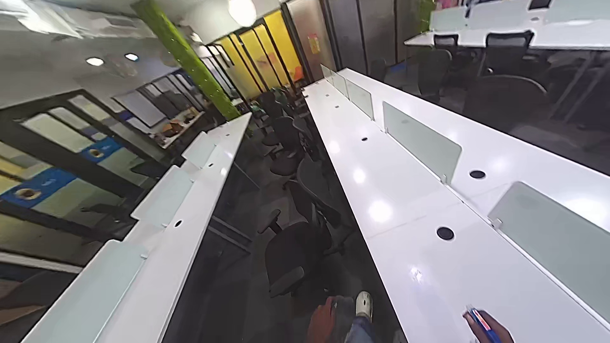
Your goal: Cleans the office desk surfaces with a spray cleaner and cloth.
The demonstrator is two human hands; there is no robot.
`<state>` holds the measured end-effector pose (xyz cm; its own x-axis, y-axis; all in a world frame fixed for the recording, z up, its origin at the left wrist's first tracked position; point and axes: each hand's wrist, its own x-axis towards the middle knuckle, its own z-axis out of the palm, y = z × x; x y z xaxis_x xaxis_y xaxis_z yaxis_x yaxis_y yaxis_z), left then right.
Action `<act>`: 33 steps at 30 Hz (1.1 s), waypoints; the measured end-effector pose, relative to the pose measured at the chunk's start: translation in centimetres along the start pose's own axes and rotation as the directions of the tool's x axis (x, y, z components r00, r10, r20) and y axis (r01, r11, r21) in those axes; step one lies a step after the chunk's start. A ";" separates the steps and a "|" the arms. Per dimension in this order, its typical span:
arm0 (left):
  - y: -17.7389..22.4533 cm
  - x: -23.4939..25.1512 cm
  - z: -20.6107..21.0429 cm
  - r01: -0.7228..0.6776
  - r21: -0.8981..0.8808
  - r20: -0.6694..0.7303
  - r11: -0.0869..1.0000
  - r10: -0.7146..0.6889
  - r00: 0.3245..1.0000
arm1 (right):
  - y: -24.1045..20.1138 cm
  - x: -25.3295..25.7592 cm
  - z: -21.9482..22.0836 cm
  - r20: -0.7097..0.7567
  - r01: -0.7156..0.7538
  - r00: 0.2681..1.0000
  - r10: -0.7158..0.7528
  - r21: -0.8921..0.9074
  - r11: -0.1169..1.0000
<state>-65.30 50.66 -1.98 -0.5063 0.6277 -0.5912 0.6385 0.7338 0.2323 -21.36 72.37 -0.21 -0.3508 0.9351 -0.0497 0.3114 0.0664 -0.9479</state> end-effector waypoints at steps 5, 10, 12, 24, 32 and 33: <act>-0.4 3.3 -0.3 -0.044 0.025 -0.002 0.999 0.044 0.999 | 0.5 -0.7 2.4 -0.071 0.037 0.997 -0.044 -0.091 0.995; -0.8 6.8 0.0 -0.132 0.039 0.066 0.990 0.129 0.989 | -0.7 0.5 7.5 -0.027 0.063 0.997 -0.072 -0.243 0.968; -1.7 7.9 0.3 -0.132 0.048 0.111 0.990 0.126 0.986 | -1.5 1.2 9.7 -0.045 0.044 0.997 -0.056 -0.234 0.971; -9.1 13.7 -0.6 -0.118 0.132 0.270 0.984 0.079 0.960 | -7.9 12.2 21.6 0.009 0.059 0.998 -0.059 -0.014 0.998; -12.3 17.9 -2.8 -0.134 0.119 0.276 0.984 0.096 0.956 | -6.3 10.7 21.1 -0.174 -0.021 0.985 0.007 -0.078 0.997; -12.5 18.6 -2.9 -0.143 0.123 0.283 0.982 0.103 0.953 | -5.9 9.9 20.3 -0.208 -0.019 0.978 0.010 -0.041 0.999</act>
<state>-84.42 53.89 -13.61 -0.2528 0.6005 -0.7586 0.7703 0.5993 0.2178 -44.62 74.21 -1.51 -0.1562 0.9877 0.0071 0.3537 0.0626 -0.9333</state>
